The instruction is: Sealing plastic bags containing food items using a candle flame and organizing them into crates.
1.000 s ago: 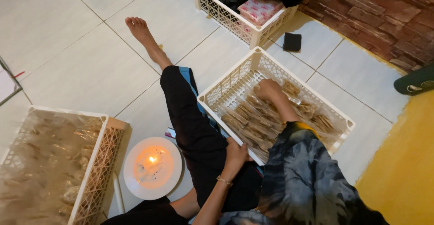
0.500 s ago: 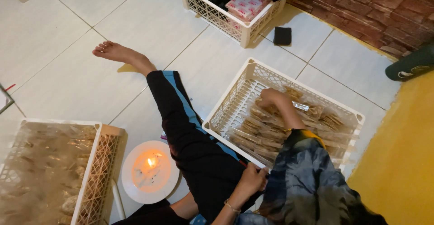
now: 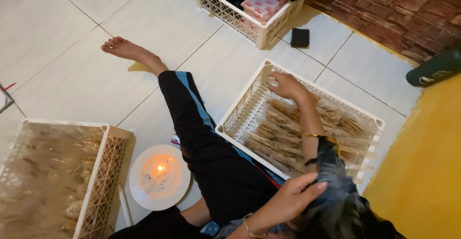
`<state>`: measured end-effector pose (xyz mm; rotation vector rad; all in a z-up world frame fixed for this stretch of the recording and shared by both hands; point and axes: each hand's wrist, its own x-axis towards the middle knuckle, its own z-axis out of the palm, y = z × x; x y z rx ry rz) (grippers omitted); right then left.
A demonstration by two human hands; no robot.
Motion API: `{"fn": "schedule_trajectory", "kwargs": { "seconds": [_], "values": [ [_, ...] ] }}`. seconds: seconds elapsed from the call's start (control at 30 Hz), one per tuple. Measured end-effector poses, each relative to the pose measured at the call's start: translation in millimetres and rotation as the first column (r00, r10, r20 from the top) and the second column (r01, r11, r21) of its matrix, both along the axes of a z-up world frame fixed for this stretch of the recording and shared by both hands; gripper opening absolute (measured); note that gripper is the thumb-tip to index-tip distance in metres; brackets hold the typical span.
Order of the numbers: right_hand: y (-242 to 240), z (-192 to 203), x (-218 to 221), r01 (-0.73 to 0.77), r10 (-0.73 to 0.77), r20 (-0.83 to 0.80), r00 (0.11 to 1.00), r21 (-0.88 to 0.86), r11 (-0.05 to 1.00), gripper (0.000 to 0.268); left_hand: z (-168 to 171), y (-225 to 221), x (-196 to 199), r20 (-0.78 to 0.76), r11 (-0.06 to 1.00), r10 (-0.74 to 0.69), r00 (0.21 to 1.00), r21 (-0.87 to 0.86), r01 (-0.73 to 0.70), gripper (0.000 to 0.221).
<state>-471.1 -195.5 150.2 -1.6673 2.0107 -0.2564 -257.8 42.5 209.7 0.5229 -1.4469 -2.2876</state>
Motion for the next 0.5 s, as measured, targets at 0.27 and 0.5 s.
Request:
{"fn": "schedule_trajectory", "kwargs": {
  "seconds": [0.27, 0.5],
  "values": [
    [25.6, 80.6, 83.1, -0.564, 0.583, 0.445, 0.680, -0.192, 0.803, 0.086, 61.5, -27.9, 45.1, -0.249, 0.881, 0.273, 0.929, 0.452, -0.137, 0.046],
    [-170.5, 78.4, 347.0, -0.429, 0.576, 0.306, 0.758, -0.431, 0.794, 0.056, 60.7, -4.2, 135.6, -0.048, 0.972, 0.005, 0.999, 0.234, 0.007, 0.061]
  ]
}}
